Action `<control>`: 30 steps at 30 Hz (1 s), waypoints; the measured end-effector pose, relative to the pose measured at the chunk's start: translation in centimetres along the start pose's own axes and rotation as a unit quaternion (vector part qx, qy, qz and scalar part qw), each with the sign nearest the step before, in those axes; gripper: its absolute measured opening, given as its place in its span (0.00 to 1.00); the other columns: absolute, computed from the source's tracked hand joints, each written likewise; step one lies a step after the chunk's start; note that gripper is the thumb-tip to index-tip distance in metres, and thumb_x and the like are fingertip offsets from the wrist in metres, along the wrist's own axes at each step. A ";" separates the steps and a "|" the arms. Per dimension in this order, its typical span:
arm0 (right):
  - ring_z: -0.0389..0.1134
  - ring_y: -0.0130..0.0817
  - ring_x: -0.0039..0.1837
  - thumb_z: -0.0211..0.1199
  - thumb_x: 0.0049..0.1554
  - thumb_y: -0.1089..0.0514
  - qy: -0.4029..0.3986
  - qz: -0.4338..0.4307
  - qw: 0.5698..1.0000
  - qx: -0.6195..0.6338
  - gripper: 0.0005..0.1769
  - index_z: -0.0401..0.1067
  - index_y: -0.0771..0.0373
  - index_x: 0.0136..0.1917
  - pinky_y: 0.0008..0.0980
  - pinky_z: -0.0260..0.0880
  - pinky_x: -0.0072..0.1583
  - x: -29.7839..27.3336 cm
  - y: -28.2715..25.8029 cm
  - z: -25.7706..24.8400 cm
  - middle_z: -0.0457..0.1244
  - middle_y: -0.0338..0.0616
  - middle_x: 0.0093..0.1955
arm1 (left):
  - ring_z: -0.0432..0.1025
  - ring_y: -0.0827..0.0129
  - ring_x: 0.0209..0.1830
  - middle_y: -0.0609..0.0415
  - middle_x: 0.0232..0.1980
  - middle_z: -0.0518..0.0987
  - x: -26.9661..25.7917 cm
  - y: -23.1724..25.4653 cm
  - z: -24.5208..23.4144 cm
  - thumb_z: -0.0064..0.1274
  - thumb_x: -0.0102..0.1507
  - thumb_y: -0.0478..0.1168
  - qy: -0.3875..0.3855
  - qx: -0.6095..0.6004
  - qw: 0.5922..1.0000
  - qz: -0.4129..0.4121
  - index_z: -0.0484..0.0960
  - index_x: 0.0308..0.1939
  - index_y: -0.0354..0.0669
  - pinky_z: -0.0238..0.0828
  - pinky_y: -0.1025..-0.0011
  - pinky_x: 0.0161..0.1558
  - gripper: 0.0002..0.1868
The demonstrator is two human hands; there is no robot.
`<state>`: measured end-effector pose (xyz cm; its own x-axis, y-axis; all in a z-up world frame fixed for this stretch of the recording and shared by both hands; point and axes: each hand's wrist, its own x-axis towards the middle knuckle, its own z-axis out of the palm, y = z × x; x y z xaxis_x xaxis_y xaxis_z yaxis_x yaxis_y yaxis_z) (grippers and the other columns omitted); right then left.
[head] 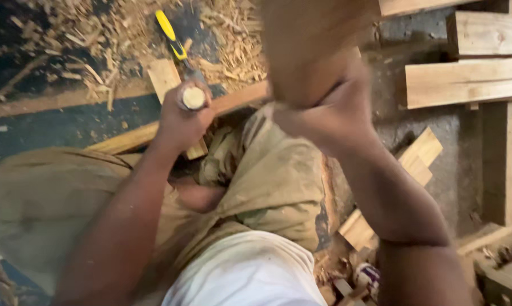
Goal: The person carves a rectangular slot into a wooden plank using a chisel and a wooden mallet. They repeatedly strike the chisel to remove wood chips and then use a chisel to clear the debris from the slot.
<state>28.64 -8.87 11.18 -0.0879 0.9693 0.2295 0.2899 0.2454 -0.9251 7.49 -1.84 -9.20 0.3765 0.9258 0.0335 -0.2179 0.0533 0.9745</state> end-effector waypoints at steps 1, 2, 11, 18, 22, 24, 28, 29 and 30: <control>0.74 0.32 0.53 0.70 0.55 0.69 0.028 0.009 0.991 0.130 0.26 0.65 0.66 0.65 0.34 0.76 0.56 -0.6 -0.2 0.4 0.69 0.41 0.53 | 0.69 0.77 0.40 0.59 0.41 0.75 -0.3 -0.4 -0.1 0.55 0.58 0.27 -0.003 0.021 1.000 0.003 0.73 0.41 0.42 0.68 0.74 0.43 0.11; 0.73 0.32 0.52 0.69 0.56 0.69 0.032 -0.012 0.991 0.126 0.23 0.67 0.65 0.63 0.34 0.76 0.55 -0.7 -0.2 0.5 0.69 0.42 0.52 | 0.69 0.77 0.40 0.59 0.41 0.75 -0.5 -0.6 -0.1 0.54 0.58 0.26 -0.007 0.043 0.999 0.007 0.74 0.40 0.41 0.69 0.74 0.43 0.10; 0.71 0.36 0.43 0.73 0.38 0.65 -0.050 -0.117 0.896 -0.425 0.34 0.71 0.69 0.59 0.37 0.72 0.45 1.4 1.9 -0.2 0.68 0.46 0.43 | 0.74 0.70 0.37 0.52 0.36 0.78 -0.2 -0.2 -0.5 0.59 0.57 0.30 0.019 0.251 0.966 0.066 0.78 0.38 0.37 0.69 0.70 0.40 0.07; 0.70 0.34 0.50 0.67 0.52 0.68 0.092 -0.031 0.970 0.224 0.22 0.65 0.65 0.59 0.35 0.75 0.53 -0.3 0.3 0.1 0.65 0.45 0.51 | 0.69 0.77 0.36 0.60 0.37 0.75 0.3 -0.2 -0.4 0.55 0.57 0.28 -0.008 0.106 0.994 0.010 0.73 0.36 0.41 0.68 0.75 0.40 0.07; 0.69 0.36 0.45 0.69 0.53 0.64 -0.045 -0.124 0.902 -0.411 0.24 0.68 0.62 0.62 0.40 0.73 0.46 1.8 3.6 -0.2 0.67 0.45 0.47 | 0.69 0.74 0.39 0.55 0.37 0.75 0.2 0.3 -0.4 0.57 0.57 0.28 -0.027 0.123 0.983 0.130 0.73 0.38 0.37 0.67 0.72 0.42 0.09; 0.70 0.40 0.44 0.71 0.49 0.63 -0.089 -0.101 0.826 -0.547 0.29 0.69 0.63 0.64 0.44 0.72 0.46 1.6 4.3 -0.1 0.67 0.47 0.47 | 0.72 0.68 0.43 0.46 0.40 0.79 0.0 0.2 -0.4 0.57 0.54 0.26 0.010 0.248 0.912 0.326 0.75 0.41 0.30 0.66 0.67 0.44 0.12; 0.70 0.44 0.49 0.73 0.43 0.66 0.011 -0.021 0.949 -0.315 0.30 0.68 0.67 0.59 0.47 0.74 0.48 0.4 3.4 -0.2 0.67 0.50 0.48 | 0.71 0.75 0.33 0.59 0.32 0.75 0.9 0.0 -1.2 0.55 0.60 0.31 -0.033 0.114 0.992 -0.036 0.76 0.33 0.41 0.68 0.72 0.37 0.04; 0.70 0.42 0.49 0.74 0.44 0.66 0.041 0.002 0.969 -0.243 0.28 0.68 0.67 0.56 0.47 0.74 0.48 -0.3 2.9 0.2 0.66 0.50 0.48 | 0.70 0.76 0.36 0.60 0.34 0.75 0.6 -0.3 -0.7 0.55 0.59 0.30 -0.027 0.083 0.996 -0.019 0.75 0.35 0.41 0.68 0.73 0.39 0.05; 0.71 0.41 0.49 0.71 0.46 0.66 0.064 0.003 0.996 -0.058 0.26 0.68 0.67 0.57 0.45 0.74 0.49 -0.7 2.6 0.6 0.66 0.49 0.49 | 0.69 0.78 0.38 0.61 0.37 0.74 0.3 -0.5 -0.6 0.55 0.57 0.30 -0.021 0.053 0.998 -0.002 0.73 0.37 0.42 0.68 0.74 0.41 0.08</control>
<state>28.88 -8.91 8.48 0.0332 0.9628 0.2682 0.3981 0.2334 -0.8871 7.19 -1.34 -9.79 0.4155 0.9088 0.0373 -0.1216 0.0149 0.9925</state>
